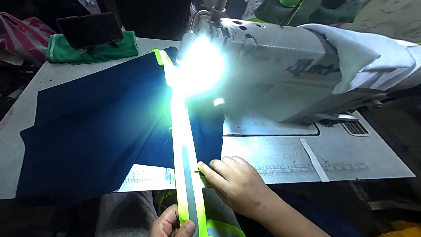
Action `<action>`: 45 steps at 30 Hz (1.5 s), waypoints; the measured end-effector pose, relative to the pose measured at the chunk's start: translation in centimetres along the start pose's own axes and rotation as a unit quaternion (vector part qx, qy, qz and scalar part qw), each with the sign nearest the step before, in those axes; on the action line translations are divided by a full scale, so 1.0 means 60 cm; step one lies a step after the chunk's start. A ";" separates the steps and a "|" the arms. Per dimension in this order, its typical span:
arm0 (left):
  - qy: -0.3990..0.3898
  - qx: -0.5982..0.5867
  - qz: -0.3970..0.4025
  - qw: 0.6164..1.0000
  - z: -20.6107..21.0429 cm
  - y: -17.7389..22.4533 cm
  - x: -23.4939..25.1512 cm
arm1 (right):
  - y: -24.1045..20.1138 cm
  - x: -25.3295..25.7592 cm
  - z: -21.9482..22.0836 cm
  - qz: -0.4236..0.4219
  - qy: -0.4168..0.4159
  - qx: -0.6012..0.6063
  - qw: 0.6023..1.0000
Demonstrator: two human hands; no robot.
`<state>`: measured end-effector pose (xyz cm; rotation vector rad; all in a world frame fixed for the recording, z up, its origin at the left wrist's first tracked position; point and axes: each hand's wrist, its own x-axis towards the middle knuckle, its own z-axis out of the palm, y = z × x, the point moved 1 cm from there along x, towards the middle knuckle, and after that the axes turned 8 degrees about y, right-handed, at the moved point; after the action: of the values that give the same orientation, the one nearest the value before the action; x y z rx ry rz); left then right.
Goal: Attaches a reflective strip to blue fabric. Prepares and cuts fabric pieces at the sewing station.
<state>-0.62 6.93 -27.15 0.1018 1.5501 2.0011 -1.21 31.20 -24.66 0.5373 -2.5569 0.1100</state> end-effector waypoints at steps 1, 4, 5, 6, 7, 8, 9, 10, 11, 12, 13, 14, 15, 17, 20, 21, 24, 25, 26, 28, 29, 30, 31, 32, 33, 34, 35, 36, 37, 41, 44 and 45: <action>0.002 -0.005 -0.003 1.000 -0.001 0.003 -0.002 | -0.001 0.002 0.000 -0.003 0.001 0.002 1.000; 0.008 -0.004 -0.014 1.000 -0.007 0.006 -0.005 | -0.001 0.003 -0.001 -0.002 0.007 0.009 1.000; 0.007 -0.006 -0.016 1.000 -0.009 0.005 -0.005 | -0.003 0.003 0.000 -0.004 0.009 0.008 1.000; 0.008 -0.008 -0.018 1.000 -0.010 0.004 -0.005 | -0.005 0.005 0.001 -0.008 0.008 0.006 1.000; 0.007 -0.012 -0.021 1.000 -0.010 0.003 -0.005 | -0.008 0.008 0.003 -0.010 0.007 0.005 1.000; 0.007 -0.017 -0.025 1.000 -0.010 0.002 -0.005 | -0.011 0.011 0.005 -0.012 0.006 0.005 1.000; 0.007 -0.022 -0.028 0.999 -0.009 0.002 -0.006 | -0.013 0.014 0.007 -0.013 0.006 0.006 1.000; 0.007 -0.024 -0.030 0.999 -0.009 0.003 -0.006 | -0.016 0.017 0.009 -0.015 0.006 0.005 1.000; 0.007 -0.023 -0.031 0.999 -0.010 0.004 -0.006 | -0.018 0.019 0.010 -0.017 0.005 0.005 1.000; 0.008 -0.019 -0.031 0.999 -0.011 0.004 -0.006 | -0.020 0.021 0.011 -0.019 0.004 0.003 1.000; 0.009 -0.013 -0.030 0.999 -0.012 0.005 -0.006 | -0.021 0.021 0.012 -0.020 0.003 0.000 1.000; 0.009 -0.010 -0.031 0.999 -0.014 0.005 -0.006 | -0.020 0.019 0.012 -0.021 0.003 -0.003 1.000; 0.008 -0.010 -0.032 0.999 -0.015 0.005 -0.006 | -0.019 0.017 0.011 -0.020 0.003 -0.007 1.000; 0.005 -0.012 -0.034 0.999 -0.015 0.004 -0.006 | -0.017 0.011 0.009 -0.013 0.006 -0.008 1.000; 0.005 -0.020 -0.033 0.999 -0.016 0.004 -0.006 | -0.017 0.008 0.007 0.000 0.006 -0.007 1.000; 0.004 -0.024 -0.032 0.999 -0.016 0.004 -0.007 | -0.019 0.008 0.008 0.004 0.007 -0.008 1.000; 0.004 -0.033 -0.035 0.999 -0.019 0.007 -0.007 | -0.024 0.011 0.010 0.012 0.018 -0.016 1.000; 0.006 -0.031 -0.036 0.999 -0.020 0.008 -0.007 | -0.026 0.013 0.010 0.016 0.022 -0.017 0.999; 0.008 -0.027 -0.035 0.999 -0.021 0.009 -0.007 | -0.027 0.014 0.009 0.022 0.024 -0.018 0.999; 0.015 -0.020 -0.034 0.999 -0.025 0.012 -0.008 | -0.027 0.013 0.006 0.036 0.028 -0.021 0.999; 0.018 -0.019 -0.035 0.999 -0.026 0.014 -0.008 | -0.026 0.011 0.004 0.039 0.030 -0.025 0.998; 0.022 -0.019 -0.037 0.999 -0.027 0.014 -0.009 | -0.025 0.010 0.004 0.038 0.030 -0.029 0.998; 0.023 -0.019 -0.040 0.999 -0.026 0.014 -0.010 | -0.026 0.010 0.005 0.034 0.029 -0.033 0.998; 0.021 -0.021 -0.041 0.999 -0.025 0.014 -0.010 | -0.029 0.012 0.007 0.028 0.027 -0.033 0.999; 0.018 -0.022 -0.041 0.999 -0.024 0.014 -0.009 | -0.033 0.017 0.010 0.022 0.026 -0.031 0.999; 0.015 -0.024 -0.041 0.999 -0.023 0.013 -0.009 | -0.036 0.022 0.013 0.016 0.023 -0.026 0.999; 0.014 -0.026 -0.040 0.999 -0.022 0.013 -0.009 | -0.040 0.028 0.016 0.010 0.021 -0.020 1.000; 0.014 -0.027 -0.040 0.999 -0.021 0.015 -0.009 | -0.044 0.033 0.018 0.008 0.018 -0.014 1.000; 0.014 -0.026 -0.042 0.999 -0.021 0.016 -0.010 | -0.048 0.037 0.018 0.008 0.017 -0.011 1.000; 0.014 -0.028 -0.044 0.999 -0.023 0.016 -0.009 | -0.055 0.040 0.021 0.008 0.013 -0.018 1.000; 0.009 -0.015 -0.035 0.999 -0.026 0.016 -0.008 | -0.052 0.028 0.023 0.018 0.015 -0.015 1.000; 0.009 -0.010 -0.034 0.999 -0.027 0.016 -0.009 | -0.051 0.025 0.022 0.024 0.017 -0.015 0.999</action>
<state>-1.26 5.16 -26.64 0.0240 1.5234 1.9699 -1.80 27.60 -25.09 0.4605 -2.5357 0.0973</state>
